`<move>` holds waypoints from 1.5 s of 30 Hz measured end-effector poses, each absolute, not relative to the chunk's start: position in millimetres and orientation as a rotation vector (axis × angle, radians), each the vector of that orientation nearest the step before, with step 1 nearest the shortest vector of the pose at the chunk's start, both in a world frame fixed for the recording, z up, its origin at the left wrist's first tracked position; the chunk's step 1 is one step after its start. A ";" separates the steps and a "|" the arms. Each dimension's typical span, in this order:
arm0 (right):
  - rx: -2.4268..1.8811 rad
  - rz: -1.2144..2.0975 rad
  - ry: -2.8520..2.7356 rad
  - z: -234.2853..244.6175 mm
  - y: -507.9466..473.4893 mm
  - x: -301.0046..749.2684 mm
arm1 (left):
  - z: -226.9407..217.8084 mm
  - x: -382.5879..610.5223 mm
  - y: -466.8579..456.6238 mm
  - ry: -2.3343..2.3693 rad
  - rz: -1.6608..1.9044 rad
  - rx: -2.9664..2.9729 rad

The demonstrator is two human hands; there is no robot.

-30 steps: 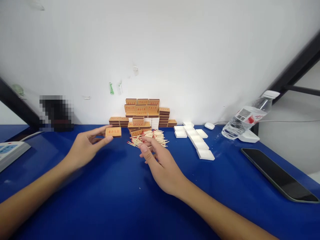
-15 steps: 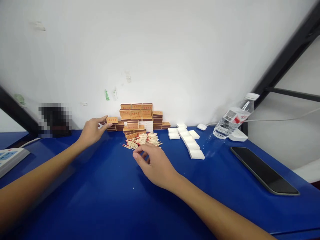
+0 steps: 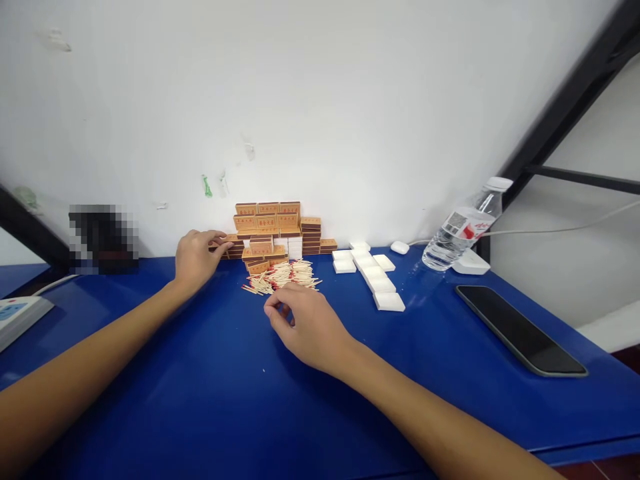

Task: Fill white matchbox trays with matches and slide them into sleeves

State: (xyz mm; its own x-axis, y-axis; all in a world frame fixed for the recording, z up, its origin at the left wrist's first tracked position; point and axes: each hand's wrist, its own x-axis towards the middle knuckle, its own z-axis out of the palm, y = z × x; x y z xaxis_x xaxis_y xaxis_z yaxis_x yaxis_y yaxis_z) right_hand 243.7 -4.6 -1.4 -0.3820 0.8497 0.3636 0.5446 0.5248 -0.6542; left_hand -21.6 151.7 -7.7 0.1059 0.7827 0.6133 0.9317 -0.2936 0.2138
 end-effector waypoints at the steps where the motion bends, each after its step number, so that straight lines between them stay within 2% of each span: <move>1: -1.134 0.562 -2.082 -0.8 -4.1 244.1 | -6.6 -20.5 151.7 -1.708 -0.961 -2.156; 8: -1.221 0.394 -2.102 -3.6 9.7 258.4 | 1.8 -28.5 120.1 -1.651 -0.956 -2.220; 15: -1.519 0.154 -2.046 9.7 39.1 301.4 | -13.4 -39.9 68.5 -1.515 -0.819 -2.561; 20: -1.884 -0.164 -1.939 19.1 61.6 357.2 | -10.0 -42.9 58.9 -1.101 -0.604 -2.671; 24: -1.843 -0.092 -2.096 4.7 74.3 373.6 | -5.3 -34.5 49.8 -0.877 -0.441 -2.616; 30: -1.786 -0.051 -2.265 -16.6 84.4 365.8 | -9.9 -20.6 33.2 -0.624 -0.579 -2.547; 36: -1.652 0.017 -2.361 3.4 60.4 342.5 | -12.1 -16.1 28.1 -0.674 -0.632 -2.557; 39: -1.332 0.250 -2.452 10.3 30.6 303.8 | -13.0 -13.8 23.6 -0.743 -0.681 -2.613; 41: -1.212 0.370 -2.519 7.0 12.4 275.8 | -14.0 -11.7 19.6 -0.789 -0.688 -2.676; 45: -1.084 0.405 -2.555 -8.4 -5.2 243.4 | -16.0 -6.9 14.4 -0.870 -0.651 -2.783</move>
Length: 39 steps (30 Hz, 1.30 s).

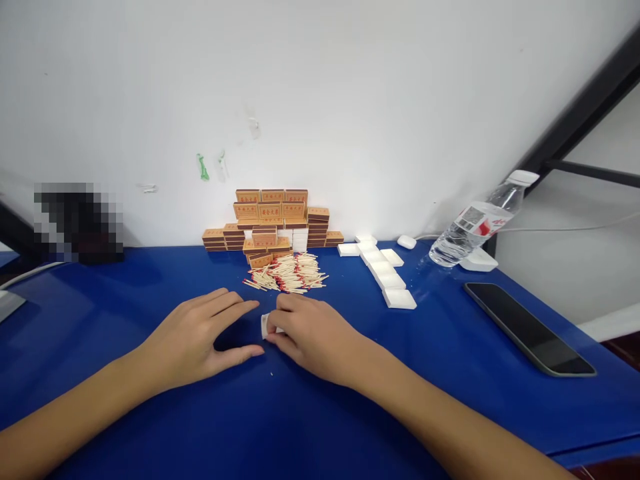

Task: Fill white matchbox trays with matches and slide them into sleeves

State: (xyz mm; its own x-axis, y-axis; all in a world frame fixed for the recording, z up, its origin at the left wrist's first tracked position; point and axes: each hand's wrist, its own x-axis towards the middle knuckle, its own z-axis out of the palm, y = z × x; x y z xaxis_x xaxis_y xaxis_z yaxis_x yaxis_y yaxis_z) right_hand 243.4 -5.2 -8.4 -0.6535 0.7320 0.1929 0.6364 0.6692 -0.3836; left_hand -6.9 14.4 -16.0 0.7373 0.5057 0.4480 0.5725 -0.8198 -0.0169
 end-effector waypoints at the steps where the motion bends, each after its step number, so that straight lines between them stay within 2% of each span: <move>1: -1.047 0.439 -2.526 -11.1 -5.8 241.7 | -16.5 -5.9 14.1 -0.881 -0.637 -2.803; 5: -0.990 0.546 -2.333 -10.1 2.1 246.5 | -19.3 -3.6 14.5 -0.920 -0.605 -2.857; 10: -1.212 0.345 -2.197 4.3 33.6 238.1 | -23.9 -1.7 13.6 -0.986 -0.610 -2.915; 15: -1.466 0.120 -2.392 14.6 75.3 205.3 | -25.1 -1.2 13.8 -0.978 -0.609 -2.923; 26: -1.646 -0.002 -2.599 17.9 90.9 186.6 | -19.8 -3.9 13.4 -0.782 -0.548 -2.730; 39: -1.522 -0.125 -2.797 29.0 83.1 183.1 | -14.7 -8.0 17.2 -0.812 -0.502 -2.710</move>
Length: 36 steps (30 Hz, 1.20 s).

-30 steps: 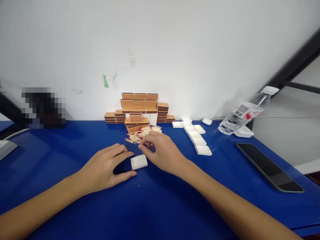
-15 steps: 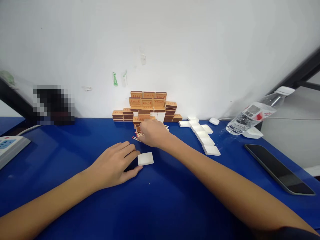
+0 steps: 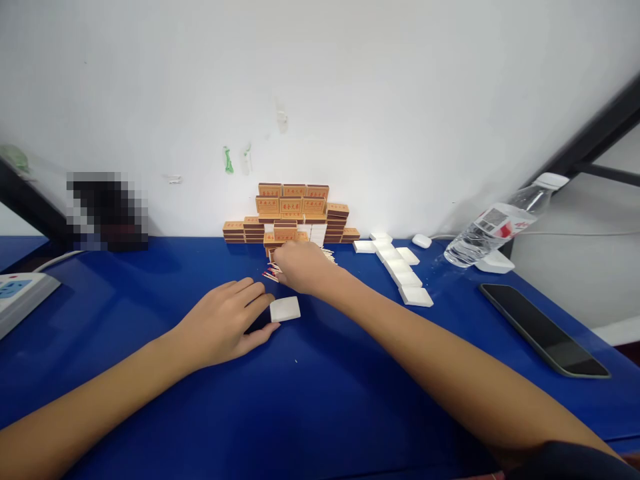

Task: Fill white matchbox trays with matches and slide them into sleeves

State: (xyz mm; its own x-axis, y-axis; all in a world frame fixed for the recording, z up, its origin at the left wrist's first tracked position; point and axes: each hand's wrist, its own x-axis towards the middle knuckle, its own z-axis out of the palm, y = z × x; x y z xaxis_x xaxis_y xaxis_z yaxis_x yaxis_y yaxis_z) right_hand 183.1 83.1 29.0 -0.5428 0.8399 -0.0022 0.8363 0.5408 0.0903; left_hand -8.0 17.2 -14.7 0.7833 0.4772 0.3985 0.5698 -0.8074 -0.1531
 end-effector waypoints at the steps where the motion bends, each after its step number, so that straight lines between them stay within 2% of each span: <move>1: 1.472 0.123 2.714 29.4 81.1 184.9 | -14.9 -8.4 18.0 -0.829 -0.502 -2.718; 10: 1.464 0.084 2.763 25.4 50.8 223.8 | -20.1 -9.3 21.8 -1.007 -0.568 -2.876; 20: 1.255 -0.321 3.104 20.6 9.6 260.0 | -22.2 -4.1 17.7 -1.000 -0.732 -3.022; 28: 1.177 -0.132 3.063 11.1 3.6 248.5 | -19.8 -5.2 17.4 -0.970 -0.626 -3.010; 36: 1.273 -0.362 3.110 6.4 5.9 258.5 | -18.1 -5.5 18.5 -0.983 -0.596 -3.005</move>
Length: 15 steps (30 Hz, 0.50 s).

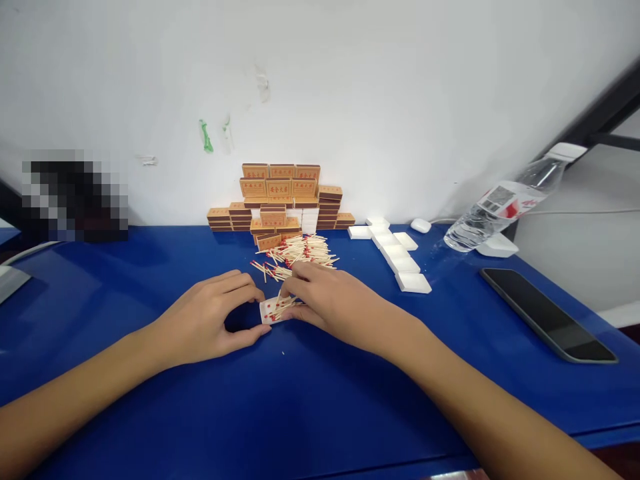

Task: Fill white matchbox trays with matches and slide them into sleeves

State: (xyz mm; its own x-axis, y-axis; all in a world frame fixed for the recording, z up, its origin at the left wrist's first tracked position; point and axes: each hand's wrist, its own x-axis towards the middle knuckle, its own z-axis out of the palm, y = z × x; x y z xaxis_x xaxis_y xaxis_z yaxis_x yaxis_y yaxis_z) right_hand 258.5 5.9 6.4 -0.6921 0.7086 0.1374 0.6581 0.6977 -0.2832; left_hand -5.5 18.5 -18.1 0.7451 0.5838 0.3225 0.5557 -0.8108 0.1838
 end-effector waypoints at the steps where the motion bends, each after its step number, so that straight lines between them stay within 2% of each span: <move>1: -1.100 0.334 -2.653 7.7 6.1 261.2 | -18.1 -5.6 18.5 0.944 0.569 2.855; 8: -1.217 0.495 -2.617 11.6 8.6 269.2 | -19.5 -3.8 16.0 0.935 0.622 2.783; 15: -1.083 0.563 -2.546 2.3 4.7 254.7 | -19.8 -1.4 14.4 0.849 0.640 2.739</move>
State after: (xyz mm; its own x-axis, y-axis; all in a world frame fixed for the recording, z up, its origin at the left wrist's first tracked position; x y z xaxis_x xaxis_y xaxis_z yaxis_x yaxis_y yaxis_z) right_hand 254.7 4.7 2.3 -0.6629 0.7368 0.1328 0.6121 0.6355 -0.4707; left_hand -1.4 14.4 -19.8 0.7407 0.5775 0.3434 0.4894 -0.8139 0.3131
